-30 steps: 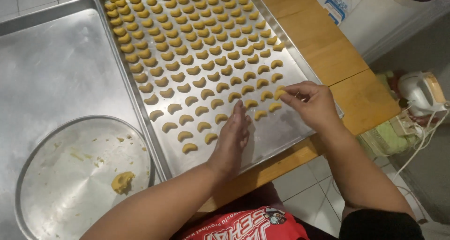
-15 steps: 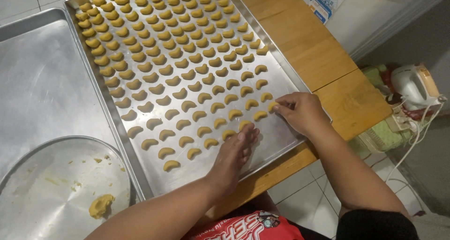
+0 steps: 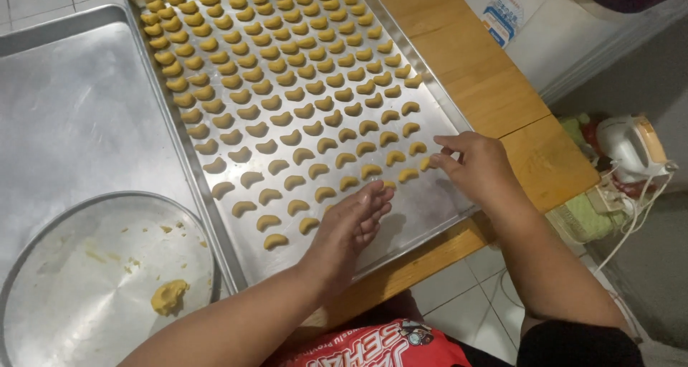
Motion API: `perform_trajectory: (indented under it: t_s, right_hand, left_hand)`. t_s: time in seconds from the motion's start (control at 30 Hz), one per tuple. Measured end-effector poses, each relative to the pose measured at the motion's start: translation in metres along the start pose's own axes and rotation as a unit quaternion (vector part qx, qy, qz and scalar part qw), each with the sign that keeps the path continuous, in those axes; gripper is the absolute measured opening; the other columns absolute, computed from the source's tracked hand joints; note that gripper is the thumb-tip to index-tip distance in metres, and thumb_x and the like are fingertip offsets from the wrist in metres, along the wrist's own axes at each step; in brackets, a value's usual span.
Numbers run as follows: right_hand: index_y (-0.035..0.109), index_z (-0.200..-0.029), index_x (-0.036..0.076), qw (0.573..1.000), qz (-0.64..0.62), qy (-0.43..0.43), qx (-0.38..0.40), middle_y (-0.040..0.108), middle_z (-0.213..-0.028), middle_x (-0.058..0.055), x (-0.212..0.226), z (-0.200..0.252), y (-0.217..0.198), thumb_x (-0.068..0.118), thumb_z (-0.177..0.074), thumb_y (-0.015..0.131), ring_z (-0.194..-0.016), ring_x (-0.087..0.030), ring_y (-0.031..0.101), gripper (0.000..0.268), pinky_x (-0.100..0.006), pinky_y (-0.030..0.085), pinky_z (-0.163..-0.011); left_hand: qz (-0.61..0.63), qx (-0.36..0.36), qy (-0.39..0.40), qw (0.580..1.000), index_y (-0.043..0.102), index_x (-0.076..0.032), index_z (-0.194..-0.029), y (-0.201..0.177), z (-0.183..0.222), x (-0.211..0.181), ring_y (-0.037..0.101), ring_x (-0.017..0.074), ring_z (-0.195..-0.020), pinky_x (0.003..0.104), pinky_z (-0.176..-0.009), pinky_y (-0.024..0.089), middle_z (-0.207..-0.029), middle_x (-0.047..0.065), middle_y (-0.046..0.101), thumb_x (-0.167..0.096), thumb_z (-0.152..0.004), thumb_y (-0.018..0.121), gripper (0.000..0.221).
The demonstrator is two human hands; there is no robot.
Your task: Shaping dough into small crescent cookies on a tray and then placing the tray into a commercial oven.
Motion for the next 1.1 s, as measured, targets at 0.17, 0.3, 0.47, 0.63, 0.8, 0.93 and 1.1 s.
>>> perform_trajectory:
  t_s: [0.17, 0.3, 0.47, 0.63, 0.8, 0.93, 1.1]
  right_hand:
    - [0.079, -0.119, 0.008, 0.996, -0.029, -0.082, 0.026, 0.076, -0.093, -0.018, 0.057, 0.014, 0.019, 0.007, -0.084, 0.080, -0.077, -0.030, 0.068, 0.035, -0.040, 0.056, -0.067]
    - [0.079, -0.116, 0.009, 0.978, -0.067, -0.181, 0.080, 0.077, -0.088, -0.015, 0.109, 0.027, 0.054, 0.007, -0.080, 0.083, -0.076, -0.027, 0.072, 0.036, -0.034, 0.058, -0.068]
    - [0.081, -0.106, 0.009, 0.942, -0.073, -0.299, 0.133, 0.075, -0.082, -0.012, 0.167, 0.036, 0.105, 0.004, -0.084, 0.078, -0.072, -0.025, 0.072, 0.023, -0.033, 0.059, -0.066]
    - [0.082, -0.094, 0.006, 0.883, -0.087, -0.422, 0.186, 0.076, -0.079, -0.016, 0.234, 0.062, 0.153, -0.004, -0.082, 0.074, -0.074, -0.033, 0.075, 0.017, -0.039, 0.059, -0.065]
    - [0.078, -0.112, 0.007, 0.797, -0.071, -0.538, 0.265, 0.076, -0.106, -0.017, 0.269, 0.085, 0.211, 0.006, -0.084, 0.077, -0.095, -0.036, 0.076, 0.028, -0.042, 0.061, -0.083]
    - [0.074, -0.116, 0.006, 0.758, -0.061, -0.590, 0.273, 0.071, -0.115, -0.022, 0.265, 0.090, 0.246, 0.008, -0.087, 0.074, -0.100, -0.043, 0.072, 0.030, -0.048, 0.060, -0.087]
    - [0.073, -0.114, 0.007, 0.711, 0.063, -0.677, 0.179, 0.072, -0.101, -0.018, 0.267, 0.106, 0.249, 0.004, -0.081, 0.080, -0.092, -0.031, 0.075, 0.034, -0.035, 0.062, -0.080]
  left_hand:
    - [0.012, -0.060, 0.055, 0.997, 0.040, -0.003, -0.155, -0.031, 0.027, -0.027, 0.049, 0.0314, -0.141, 0.046, -0.117, 0.033, -0.150, 0.021, 0.051, -0.046, -0.095, 0.058, 0.077]
    - [0.046, -0.138, 0.122, 0.982, 0.046, -0.008, -0.153, -0.077, 0.059, -0.050, 0.056, 0.0242, -0.133, 0.042, -0.117, 0.035, -0.145, 0.013, 0.057, -0.042, -0.093, 0.062, 0.071]
    - [0.065, -0.209, 0.191, 0.957, 0.048, -0.009, -0.151, -0.141, 0.107, -0.083, 0.055, 0.0283, -0.135, 0.048, -0.118, 0.032, -0.144, 0.016, 0.060, -0.042, -0.096, 0.060, 0.065]
    - [0.108, -0.241, 0.246, 0.933, 0.045, -0.007, -0.152, -0.209, 0.142, -0.093, 0.039, 0.0420, -0.147, 0.059, -0.121, 0.018, -0.154, 0.024, 0.048, -0.041, -0.101, 0.056, 0.062]
    - [0.151, -0.254, 0.244, 0.924, 0.043, -0.009, -0.154, -0.235, 0.154, -0.093, 0.040, 0.0392, -0.147, 0.056, -0.123, 0.019, -0.155, 0.020, 0.048, -0.042, -0.102, 0.053, 0.063]
    - [0.148, -0.253, 0.235, 0.927, 0.045, -0.009, -0.153, -0.240, 0.150, -0.092, 0.048, 0.0355, -0.143, 0.054, -0.121, 0.024, -0.151, 0.019, 0.053, -0.042, -0.101, 0.054, 0.062]
    - [0.112, -0.238, 0.210, 0.942, 0.047, -0.009, -0.151, -0.241, 0.142, -0.082, 0.048, 0.0377, -0.141, 0.057, -0.121, 0.024, -0.148, 0.020, 0.055, -0.046, -0.099, 0.058, 0.066]
Point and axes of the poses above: each hand's wrist, its own z-axis away from the middle knuckle, its own y-axis out of the palm, x = y × z, the point moved 2 cm from there along -z, towards the middle knuckle
